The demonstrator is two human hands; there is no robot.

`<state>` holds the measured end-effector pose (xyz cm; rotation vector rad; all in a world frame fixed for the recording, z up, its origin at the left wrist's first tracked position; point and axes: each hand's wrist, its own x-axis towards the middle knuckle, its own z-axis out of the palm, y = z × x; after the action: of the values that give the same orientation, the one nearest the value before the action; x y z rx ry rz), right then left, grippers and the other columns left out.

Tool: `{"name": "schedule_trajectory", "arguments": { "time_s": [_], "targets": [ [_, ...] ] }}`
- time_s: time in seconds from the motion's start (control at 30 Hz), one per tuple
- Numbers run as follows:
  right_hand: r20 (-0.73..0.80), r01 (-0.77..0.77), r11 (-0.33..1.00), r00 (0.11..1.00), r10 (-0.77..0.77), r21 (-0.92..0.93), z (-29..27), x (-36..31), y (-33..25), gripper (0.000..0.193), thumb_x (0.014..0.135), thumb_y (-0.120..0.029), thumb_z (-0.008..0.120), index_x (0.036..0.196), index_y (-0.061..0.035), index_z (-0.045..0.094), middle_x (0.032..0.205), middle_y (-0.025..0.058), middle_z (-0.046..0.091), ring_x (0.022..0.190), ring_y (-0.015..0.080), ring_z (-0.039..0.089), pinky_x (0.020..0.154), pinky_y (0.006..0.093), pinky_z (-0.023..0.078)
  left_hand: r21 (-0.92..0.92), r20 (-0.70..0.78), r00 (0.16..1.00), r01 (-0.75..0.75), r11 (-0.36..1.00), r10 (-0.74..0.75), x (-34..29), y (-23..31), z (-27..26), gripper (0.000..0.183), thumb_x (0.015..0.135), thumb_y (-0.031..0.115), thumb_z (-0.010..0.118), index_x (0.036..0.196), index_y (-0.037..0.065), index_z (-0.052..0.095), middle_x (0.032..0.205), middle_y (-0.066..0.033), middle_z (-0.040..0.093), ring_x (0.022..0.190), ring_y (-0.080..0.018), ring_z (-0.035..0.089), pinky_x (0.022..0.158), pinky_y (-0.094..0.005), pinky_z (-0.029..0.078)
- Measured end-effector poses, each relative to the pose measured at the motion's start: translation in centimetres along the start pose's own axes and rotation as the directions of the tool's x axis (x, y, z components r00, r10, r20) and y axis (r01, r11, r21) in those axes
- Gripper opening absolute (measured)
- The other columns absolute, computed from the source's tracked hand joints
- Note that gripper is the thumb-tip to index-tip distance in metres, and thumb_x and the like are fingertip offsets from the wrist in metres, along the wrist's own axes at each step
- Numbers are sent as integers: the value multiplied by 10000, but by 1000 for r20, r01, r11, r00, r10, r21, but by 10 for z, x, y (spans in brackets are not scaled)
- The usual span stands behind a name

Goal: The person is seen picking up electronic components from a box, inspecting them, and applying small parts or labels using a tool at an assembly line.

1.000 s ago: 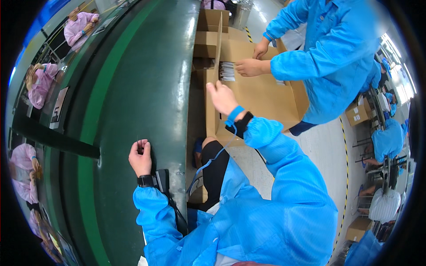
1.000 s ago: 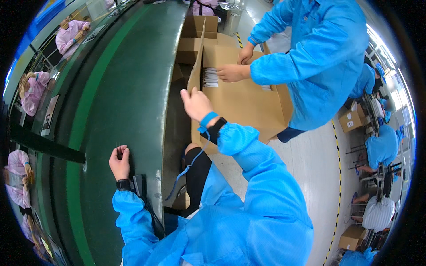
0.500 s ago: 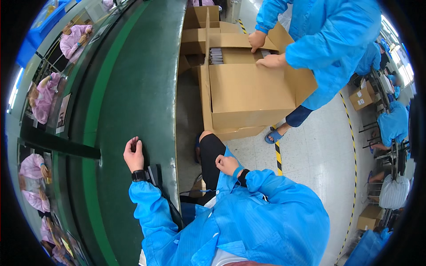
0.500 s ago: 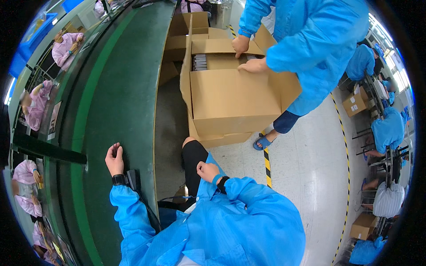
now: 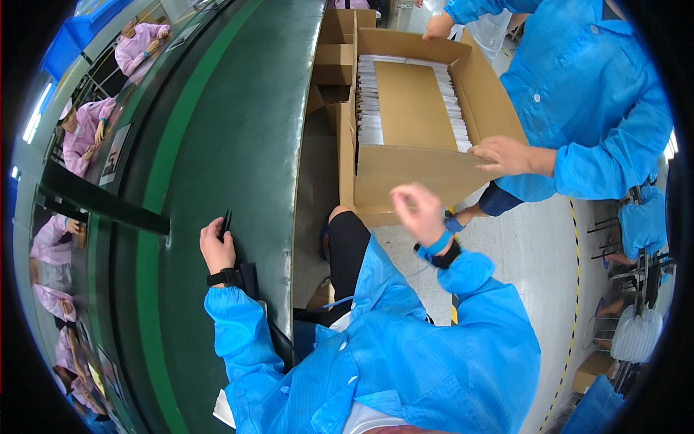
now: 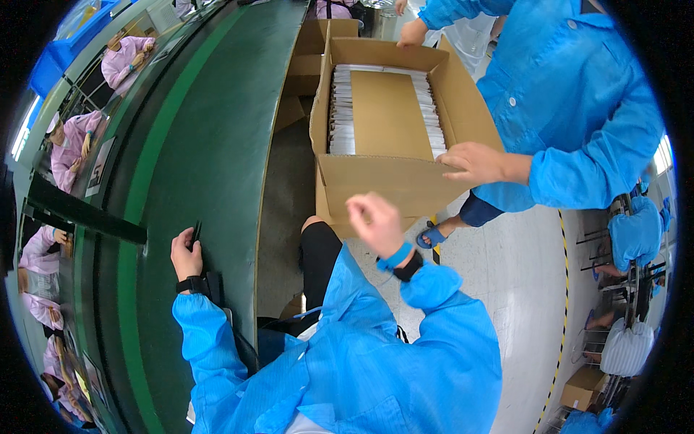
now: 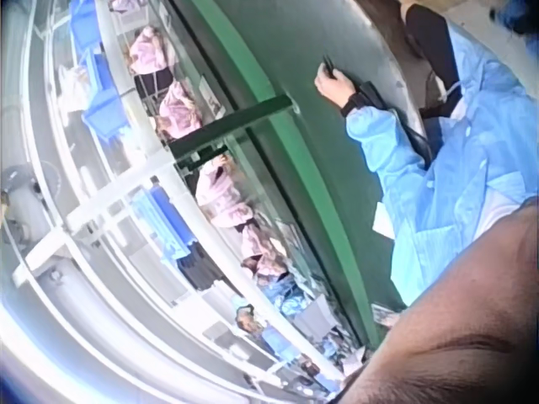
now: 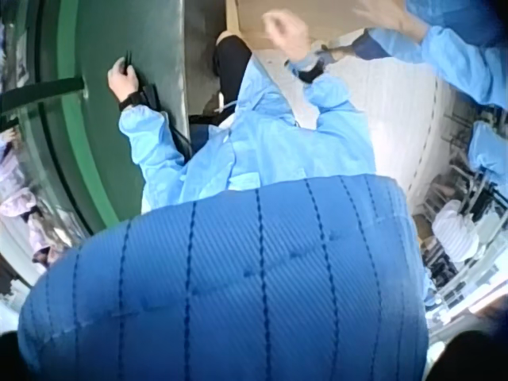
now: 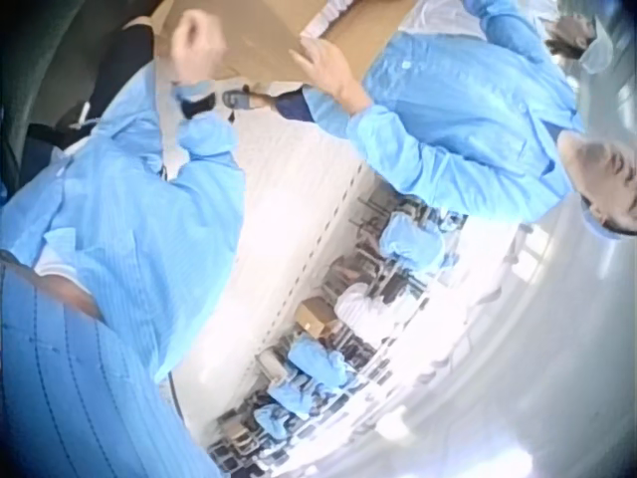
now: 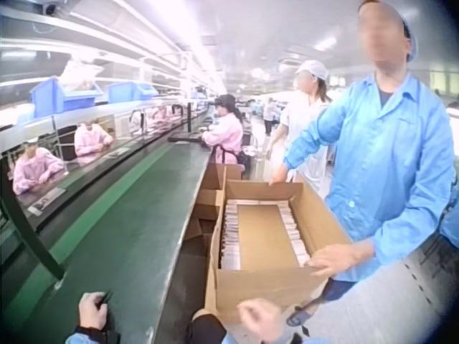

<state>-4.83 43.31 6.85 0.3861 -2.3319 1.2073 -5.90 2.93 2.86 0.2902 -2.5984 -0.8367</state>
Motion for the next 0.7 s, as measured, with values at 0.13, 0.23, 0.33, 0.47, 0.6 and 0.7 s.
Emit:
{"name": "schedule_trajectory", "arguments": {
  "time_s": [0.13, 0.23, 0.33, 0.47, 0.6, 0.7],
  "targets": [
    [-52, 279, 815, 934, -352, -507, -25, 67, 20, 179, 760, -134, 610, 926, -71, 590, 806, 100, 600, 806, 261, 580, 747, 348, 449, 33, 19, 1000, 14, 999, -15, 1, -7, 6, 340, 707, 0, 617, 1042, 57, 597, 944, -110, 568, 884, -254, 564, 813, -354, 464],
    [137, 263, 755, 964, -226, -601, -30, 65, 33, 140, 733, -121, 608, 857, -74, 566, 788, 109, 578, 774, 289, 563, 723, 381, 441, 26, -4, 1000, 20, 999, -19, 5, -6, 1, 332, 711, 13, 626, 1038, 66, 603, 951, -104, 568, 869, -246, 571, 801, -338, 471],
    [319, 181, 803, 948, 12, -568, -28, 44, 28, 101, 687, -95, 594, 755, -69, 524, 745, 123, 536, 726, 313, 545, 666, 420, 447, -72, -15, 999, 39, 997, -40, 13, -11, 8, 314, 712, 25, 636, 1021, 72, 615, 938, -91, 568, 845, -224, 574, 790, -320, 473],
    [474, 202, 839, 877, 75, -506, 5, -42, 42, 164, 658, -105, 600, 804, -60, 540, 724, 139, 532, 739, 332, 555, 656, 439, 471, -200, -56, 998, 23, 980, -35, 16, -19, 11, 285, 710, 23, 644, 992, 59, 627, 911, -68, 569, 810, -181, 571, 759, -297, 476],
    [507, -198, 859, 736, 448, -472, 54, -128, 114, 229, 725, -148, 580, 915, -25, 545, 778, 235, 606, 739, 415, 590, 672, 499, 475, -293, -83, 997, -12, 956, -13, 11, -26, 17, 254, 705, 28, 651, 957, 49, 636, 893, -61, 574, 777, -167, 574, 719, -287, 482],
    [427, -265, 728, 665, 613, -632, 95, -140, 166, 273, 747, -168, 557, 979, -30, 603, 808, 256, 617, 798, 410, 603, 728, 483, 486, -296, -112, 993, -10, 955, -25, 2, -24, 15, 217, 708, 39, 651, 925, 49, 644, 877, -65, 575, 770, -169, 577, 711, -285, 484]
  ]
}}
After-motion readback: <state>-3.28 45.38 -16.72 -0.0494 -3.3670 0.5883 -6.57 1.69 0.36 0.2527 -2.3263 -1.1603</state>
